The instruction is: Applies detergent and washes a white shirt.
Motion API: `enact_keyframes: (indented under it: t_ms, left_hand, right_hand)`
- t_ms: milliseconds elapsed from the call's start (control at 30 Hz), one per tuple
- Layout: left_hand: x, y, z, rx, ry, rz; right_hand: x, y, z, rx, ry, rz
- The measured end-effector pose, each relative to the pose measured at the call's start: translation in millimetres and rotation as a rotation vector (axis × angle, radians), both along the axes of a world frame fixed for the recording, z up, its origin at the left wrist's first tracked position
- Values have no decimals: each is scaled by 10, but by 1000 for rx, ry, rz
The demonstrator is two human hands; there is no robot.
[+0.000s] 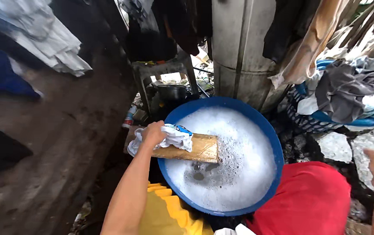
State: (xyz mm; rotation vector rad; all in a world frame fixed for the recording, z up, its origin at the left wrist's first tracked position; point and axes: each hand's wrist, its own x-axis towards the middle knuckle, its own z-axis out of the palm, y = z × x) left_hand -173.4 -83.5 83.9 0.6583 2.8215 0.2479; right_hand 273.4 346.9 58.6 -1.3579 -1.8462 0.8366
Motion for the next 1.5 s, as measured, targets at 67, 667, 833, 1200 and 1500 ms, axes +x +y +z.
enact_keyframes:
  t_ms: [67, 667, 833, 1200, 1500]
  left_hand:
    - [23, -48, 217, 185, -13, 60]
    - [85, -845, 560, 1393, 574, 422]
    - [43, -968, 445, 1315, 649, 382]
    - [-68, -697, 54, 526, 141, 146]
    - [297, -72, 185, 394, -75, -145]
  right_hand:
    - [-422, -72, 288, 124, 22, 206]
    - [-4161, -3796, -169, 196, -491, 1405]
    - [-4258, -3493, -316, 172, -508, 1348]
    - [-3476, -2212, 850, -556, 370, 967]
    - [-2419, -1660, 1150, -595, 613, 1151]
